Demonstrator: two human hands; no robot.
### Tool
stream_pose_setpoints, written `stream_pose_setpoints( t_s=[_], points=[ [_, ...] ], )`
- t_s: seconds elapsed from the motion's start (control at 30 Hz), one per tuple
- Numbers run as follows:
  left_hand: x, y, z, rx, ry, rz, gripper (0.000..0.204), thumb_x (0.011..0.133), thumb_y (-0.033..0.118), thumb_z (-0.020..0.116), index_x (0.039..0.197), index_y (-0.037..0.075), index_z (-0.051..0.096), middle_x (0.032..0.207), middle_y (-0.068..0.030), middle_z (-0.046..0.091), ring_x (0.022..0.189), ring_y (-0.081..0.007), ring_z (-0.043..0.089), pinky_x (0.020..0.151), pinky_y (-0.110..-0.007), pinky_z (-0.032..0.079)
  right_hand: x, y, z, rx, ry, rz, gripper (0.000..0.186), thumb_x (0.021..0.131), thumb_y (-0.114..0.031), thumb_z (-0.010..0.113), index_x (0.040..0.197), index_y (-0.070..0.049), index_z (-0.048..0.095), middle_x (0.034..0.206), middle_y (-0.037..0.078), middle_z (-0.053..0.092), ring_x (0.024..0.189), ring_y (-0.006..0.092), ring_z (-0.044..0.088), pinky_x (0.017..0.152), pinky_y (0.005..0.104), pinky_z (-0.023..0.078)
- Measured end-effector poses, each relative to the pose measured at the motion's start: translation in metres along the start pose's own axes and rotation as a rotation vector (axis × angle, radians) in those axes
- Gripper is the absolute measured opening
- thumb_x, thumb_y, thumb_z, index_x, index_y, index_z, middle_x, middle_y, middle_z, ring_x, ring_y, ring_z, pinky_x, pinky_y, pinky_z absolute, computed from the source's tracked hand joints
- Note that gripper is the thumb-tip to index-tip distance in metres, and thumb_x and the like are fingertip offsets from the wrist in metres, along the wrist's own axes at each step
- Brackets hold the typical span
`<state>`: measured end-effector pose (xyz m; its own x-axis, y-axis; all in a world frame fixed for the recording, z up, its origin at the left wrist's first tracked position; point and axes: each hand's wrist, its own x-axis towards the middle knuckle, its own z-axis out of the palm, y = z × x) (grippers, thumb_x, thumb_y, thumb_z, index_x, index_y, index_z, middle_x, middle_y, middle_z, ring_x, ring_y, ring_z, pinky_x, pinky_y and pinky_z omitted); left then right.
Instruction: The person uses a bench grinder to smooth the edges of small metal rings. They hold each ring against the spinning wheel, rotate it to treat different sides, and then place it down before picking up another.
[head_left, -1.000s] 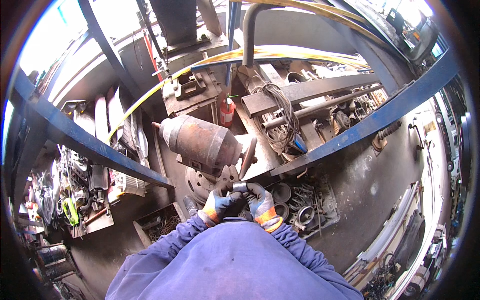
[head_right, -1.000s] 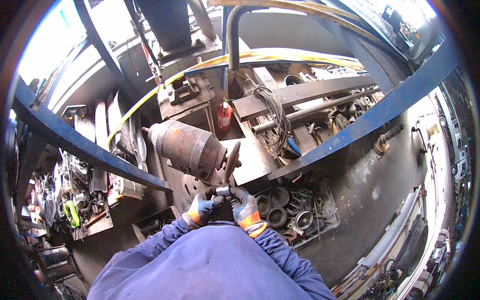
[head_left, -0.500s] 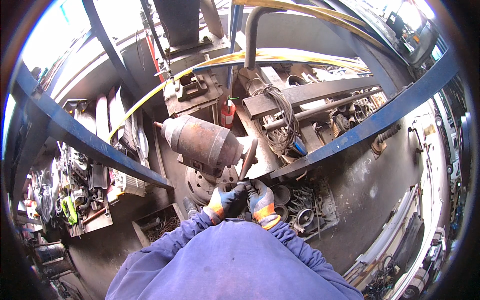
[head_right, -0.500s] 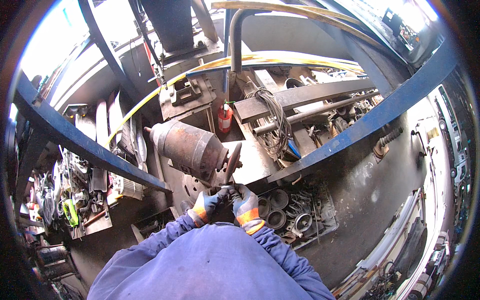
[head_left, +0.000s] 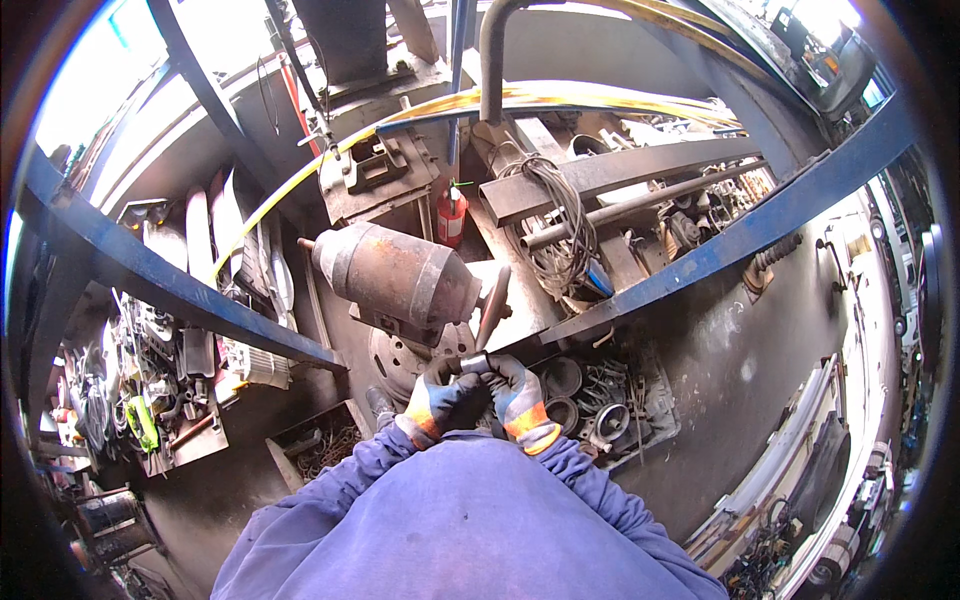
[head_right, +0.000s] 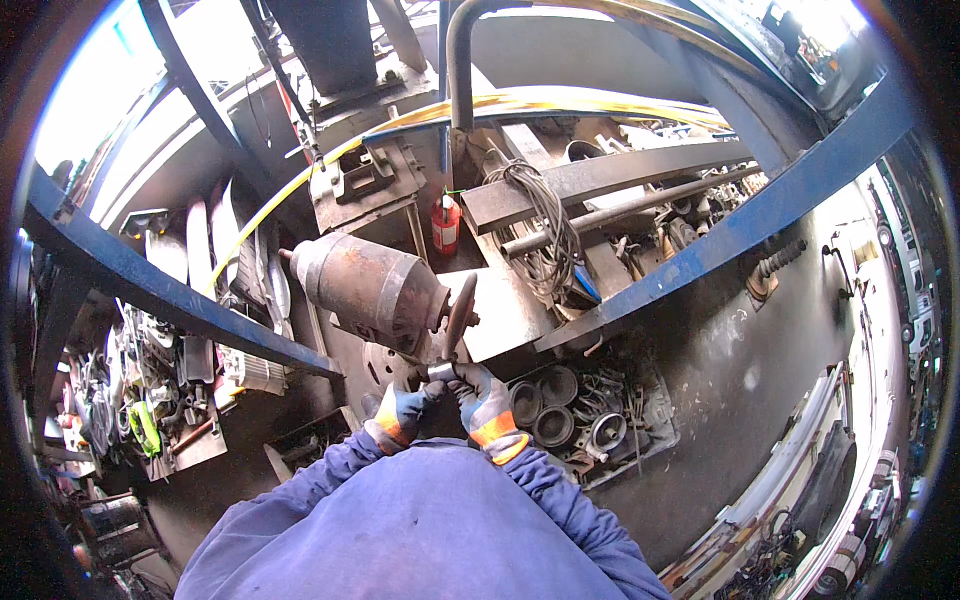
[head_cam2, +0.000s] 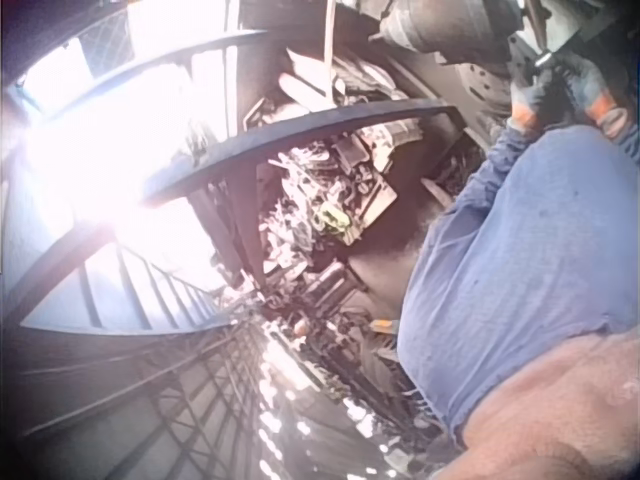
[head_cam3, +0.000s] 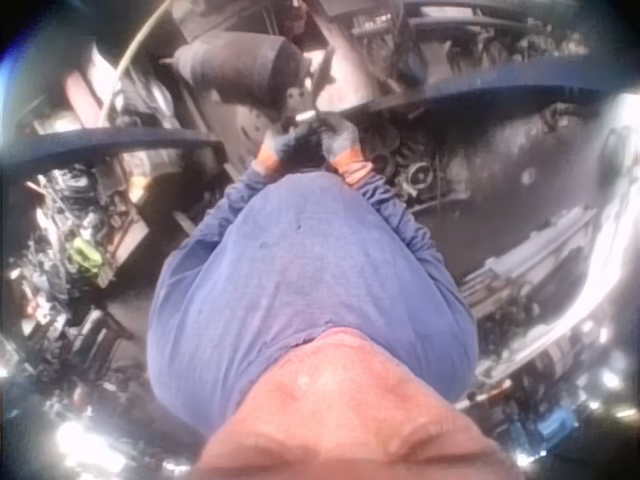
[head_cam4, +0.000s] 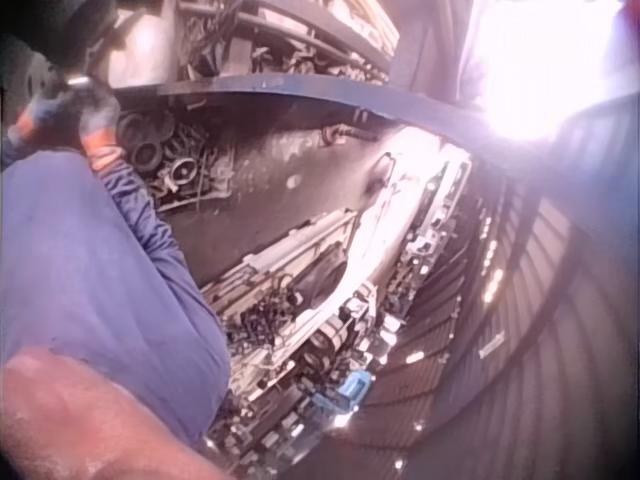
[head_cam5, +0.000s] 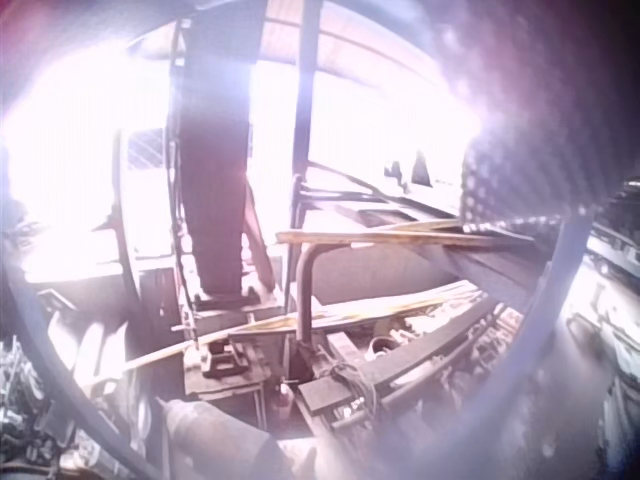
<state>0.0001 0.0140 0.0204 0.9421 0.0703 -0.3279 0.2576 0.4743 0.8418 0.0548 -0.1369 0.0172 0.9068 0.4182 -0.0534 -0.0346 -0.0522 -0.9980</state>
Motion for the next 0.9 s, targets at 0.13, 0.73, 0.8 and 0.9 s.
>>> stream_pose_setpoints(
  t_s=[0.13, 0.73, 0.8, 0.9],
  points=[
    [0.001, -0.004, -0.007, 0.091, 0.042, -0.07, 0.046, 0.087, 0.021, 0.076, 0.122, -0.002, 0.057, 0.105, -0.0077, 0.067, 0.091, -0.0144, 0.064, 0.081, -0.03, 0.054, -0.001, -0.005, -0.003, -0.044, -0.018, 0.026, 0.016, 0.093, -0.009, 0.064, 0.107, -0.001, 0.068, 0.098, 0.009, 0.074, 0.092, 0.0149, 0.066, 0.086, 0.0289, 0.05],
    [0.011, -0.016, -0.005, 0.036, 0.019, -0.042, 0.036, 0.089, 0.024, 0.074, 0.112, -0.001, 0.062, 0.088, -0.0006, 0.066, 0.074, -0.0087, 0.059, 0.066, -0.025, 0.049, 0.005, -0.009, 0.003, -0.077, 0.102, 0.048, 0.013, 0.091, -0.009, 0.066, 0.101, -0.001, 0.07, 0.087, 0.006, 0.073, 0.079, 0.0098, 0.063, 0.074, 0.0271, 0.051],
    [0.007, -0.004, 0.006, 0.029, 0.021, -0.034, 0.036, 0.089, 0.024, 0.074, 0.112, -0.001, 0.063, 0.089, -0.0009, 0.067, 0.076, -0.0092, 0.059, 0.067, -0.026, 0.05, 0.005, -0.006, 0.001, -0.098, 0.085, 0.009, 0.012, 0.091, -0.007, 0.066, 0.1, -0.001, 0.07, 0.088, 0.007, 0.073, 0.08, 0.0112, 0.065, 0.075, 0.0272, 0.052],
    [0.005, -0.001, 0.01, 0.084, 0.04, -0.035, 0.035, 0.089, 0.023, 0.074, 0.113, 0.0, 0.064, 0.092, -0.0015, 0.068, 0.079, -0.0104, 0.061, 0.07, -0.026, 0.05, 0.007, -0.002, -0.002, -0.166, 0.049, -0.066, 0.012, 0.089, -0.002, 0.063, 0.098, 0.0, 0.07, 0.09, 0.008, 0.074, 0.082, 0.0145, 0.068, 0.078, 0.0278, 0.053]
  ],
)
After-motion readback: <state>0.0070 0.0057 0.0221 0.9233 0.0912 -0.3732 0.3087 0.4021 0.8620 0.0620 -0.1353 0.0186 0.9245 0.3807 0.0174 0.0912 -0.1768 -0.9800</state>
